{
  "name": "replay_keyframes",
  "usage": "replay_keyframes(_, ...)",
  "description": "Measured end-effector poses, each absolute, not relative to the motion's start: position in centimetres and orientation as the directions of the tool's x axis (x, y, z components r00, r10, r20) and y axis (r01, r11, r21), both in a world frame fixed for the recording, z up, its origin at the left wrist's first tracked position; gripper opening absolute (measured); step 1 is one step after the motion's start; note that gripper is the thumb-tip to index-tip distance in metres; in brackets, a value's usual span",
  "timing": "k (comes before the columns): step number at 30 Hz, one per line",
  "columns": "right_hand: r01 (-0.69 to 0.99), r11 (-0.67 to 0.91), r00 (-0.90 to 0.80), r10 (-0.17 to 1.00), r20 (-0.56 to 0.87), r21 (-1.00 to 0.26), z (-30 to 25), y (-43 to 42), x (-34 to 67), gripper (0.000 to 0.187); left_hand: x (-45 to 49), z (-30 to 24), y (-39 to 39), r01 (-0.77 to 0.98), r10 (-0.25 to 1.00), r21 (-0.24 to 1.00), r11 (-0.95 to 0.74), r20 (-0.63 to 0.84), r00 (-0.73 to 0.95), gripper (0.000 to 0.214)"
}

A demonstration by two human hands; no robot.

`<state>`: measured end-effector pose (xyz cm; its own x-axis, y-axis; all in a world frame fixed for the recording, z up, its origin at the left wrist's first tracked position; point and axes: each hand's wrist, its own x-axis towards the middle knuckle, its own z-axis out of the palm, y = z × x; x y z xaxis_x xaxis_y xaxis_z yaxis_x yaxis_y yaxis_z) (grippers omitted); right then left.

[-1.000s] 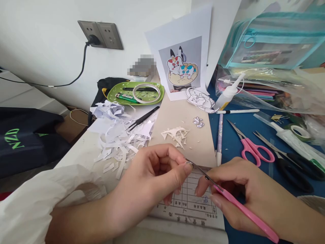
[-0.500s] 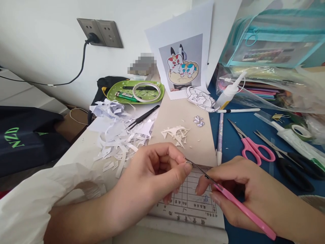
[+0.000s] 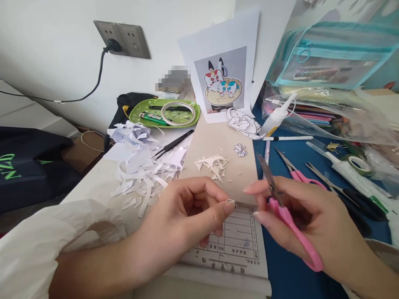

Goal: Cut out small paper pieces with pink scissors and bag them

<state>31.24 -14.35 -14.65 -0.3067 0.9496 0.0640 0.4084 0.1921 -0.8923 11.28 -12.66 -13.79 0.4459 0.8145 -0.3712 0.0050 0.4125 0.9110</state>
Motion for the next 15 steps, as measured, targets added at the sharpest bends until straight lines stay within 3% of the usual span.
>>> replay_keyframes(2,0.419,0.351,-0.304,0.923,0.235,-0.837,-14.7,-14.6,30.9,0.03,11.3,-13.7,-12.7,0.03,0.808,0.918,0.395,-0.363,0.464,0.017)
replay_keyframes(5,0.421,0.476,-0.357,0.869,0.342,-0.772,-14.7,-14.8,30.3,0.027,11.3,-13.8,-12.8,0.062,0.802,0.931,0.359,-0.341,0.49,0.017)
replay_keyframes(15,0.449,0.487,-0.332,0.869,0.367,-0.749,-14.5,-14.9,29.9,0.016,11.3,-13.8,-12.9,0.103,0.791,0.934,0.342,-0.345,0.504,0.018)
